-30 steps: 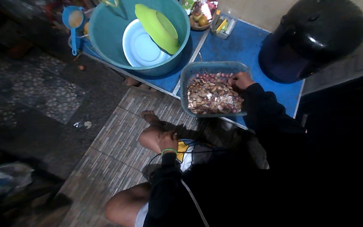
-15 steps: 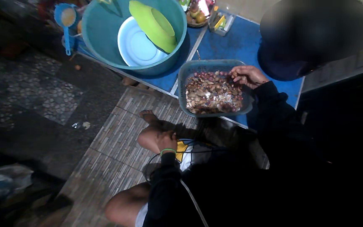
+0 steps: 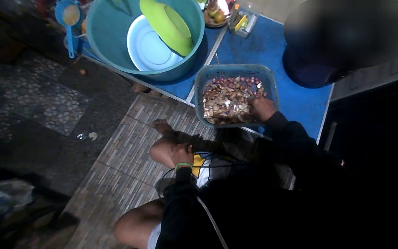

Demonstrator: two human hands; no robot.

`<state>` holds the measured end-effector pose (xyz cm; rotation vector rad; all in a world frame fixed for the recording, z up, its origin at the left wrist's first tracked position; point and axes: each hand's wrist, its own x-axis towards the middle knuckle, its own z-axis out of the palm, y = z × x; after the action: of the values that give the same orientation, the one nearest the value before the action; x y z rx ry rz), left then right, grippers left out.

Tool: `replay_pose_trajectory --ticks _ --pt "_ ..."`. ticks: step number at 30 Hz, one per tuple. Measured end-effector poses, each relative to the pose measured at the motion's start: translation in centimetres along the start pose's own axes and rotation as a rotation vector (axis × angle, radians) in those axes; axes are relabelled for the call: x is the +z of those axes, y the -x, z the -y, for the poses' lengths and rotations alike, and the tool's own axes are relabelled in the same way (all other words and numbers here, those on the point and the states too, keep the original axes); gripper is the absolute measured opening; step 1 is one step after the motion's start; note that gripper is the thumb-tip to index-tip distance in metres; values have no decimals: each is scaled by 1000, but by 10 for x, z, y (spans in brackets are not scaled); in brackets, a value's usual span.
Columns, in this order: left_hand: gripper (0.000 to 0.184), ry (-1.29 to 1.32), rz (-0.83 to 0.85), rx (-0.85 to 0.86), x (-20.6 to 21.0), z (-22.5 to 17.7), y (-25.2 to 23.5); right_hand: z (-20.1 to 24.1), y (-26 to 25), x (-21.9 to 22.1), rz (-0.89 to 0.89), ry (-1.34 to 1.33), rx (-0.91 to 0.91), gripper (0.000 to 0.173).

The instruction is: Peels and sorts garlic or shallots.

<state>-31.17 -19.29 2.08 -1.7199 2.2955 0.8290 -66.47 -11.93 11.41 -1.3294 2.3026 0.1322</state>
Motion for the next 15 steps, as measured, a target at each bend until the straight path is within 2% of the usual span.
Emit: replay_pose_trajectory --ticks 4,5,8,10,15 --pt "31 0 11 -11 -2 -2 1 5 22 6 -7 -46 -59 45" --pt "31 -1 9 -7 -2 -2 0 3 23 7 -3 -59 -57 44" --pt "30 0 8 -3 -2 -2 -1 -12 17 2 41 -163 -59 25" --pt "30 15 5 1 -1 -1 -1 -24 9 -2 -20 -286 -69 24" --pt "30 4 7 -1 0 -2 -1 -20 -16 -34 -137 -213 82 33"
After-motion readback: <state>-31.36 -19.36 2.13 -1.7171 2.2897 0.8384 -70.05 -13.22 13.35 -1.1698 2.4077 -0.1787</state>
